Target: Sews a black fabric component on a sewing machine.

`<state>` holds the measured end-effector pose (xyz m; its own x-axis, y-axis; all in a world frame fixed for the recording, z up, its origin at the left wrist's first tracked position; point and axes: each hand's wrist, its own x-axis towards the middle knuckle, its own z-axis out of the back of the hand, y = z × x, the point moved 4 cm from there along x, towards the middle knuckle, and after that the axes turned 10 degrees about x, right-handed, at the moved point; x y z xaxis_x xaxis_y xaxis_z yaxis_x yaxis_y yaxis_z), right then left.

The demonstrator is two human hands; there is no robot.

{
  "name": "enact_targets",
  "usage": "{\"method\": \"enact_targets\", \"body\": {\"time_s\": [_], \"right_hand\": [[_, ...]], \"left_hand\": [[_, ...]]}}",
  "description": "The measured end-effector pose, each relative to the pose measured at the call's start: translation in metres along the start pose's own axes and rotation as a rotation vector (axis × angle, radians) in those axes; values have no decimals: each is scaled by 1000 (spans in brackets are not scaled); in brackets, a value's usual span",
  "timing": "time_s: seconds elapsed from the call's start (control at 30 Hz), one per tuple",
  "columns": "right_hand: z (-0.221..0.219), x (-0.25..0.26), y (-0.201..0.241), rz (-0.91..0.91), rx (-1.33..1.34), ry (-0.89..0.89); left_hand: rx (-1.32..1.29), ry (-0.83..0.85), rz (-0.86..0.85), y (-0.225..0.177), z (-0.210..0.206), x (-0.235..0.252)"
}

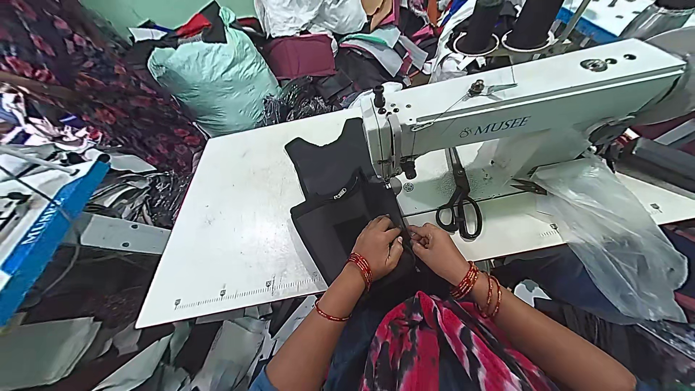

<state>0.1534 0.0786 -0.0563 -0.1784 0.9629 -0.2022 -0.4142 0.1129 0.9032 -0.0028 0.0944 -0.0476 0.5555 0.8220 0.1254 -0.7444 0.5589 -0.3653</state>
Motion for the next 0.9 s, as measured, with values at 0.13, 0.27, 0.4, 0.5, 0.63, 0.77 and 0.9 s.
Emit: {"method": "enact_targets", "body": {"time_s": [0.13,0.27,0.4,0.5,0.63,0.77,0.9], "right_hand": [[-2,-1,14,2,-181,100],[-8,2,22,-21,-331,226],[-12,4,27,-58,-464,339],[-13,5,28,-53,-501,373],[-12,6,26,-35,-488,355],[-13,6,27,-52,-494,354],[-15,6,28,-68,-526,365]], "left_hand": [[-2,28,-3,0,0,1],[-60,-20,-14,2,3,0],[-154,-76,57,7,7,0],[-125,4,199,10,19,12],[230,430,215,-2,24,42],[320,603,131,-5,11,53],[193,502,89,5,9,42]]}}
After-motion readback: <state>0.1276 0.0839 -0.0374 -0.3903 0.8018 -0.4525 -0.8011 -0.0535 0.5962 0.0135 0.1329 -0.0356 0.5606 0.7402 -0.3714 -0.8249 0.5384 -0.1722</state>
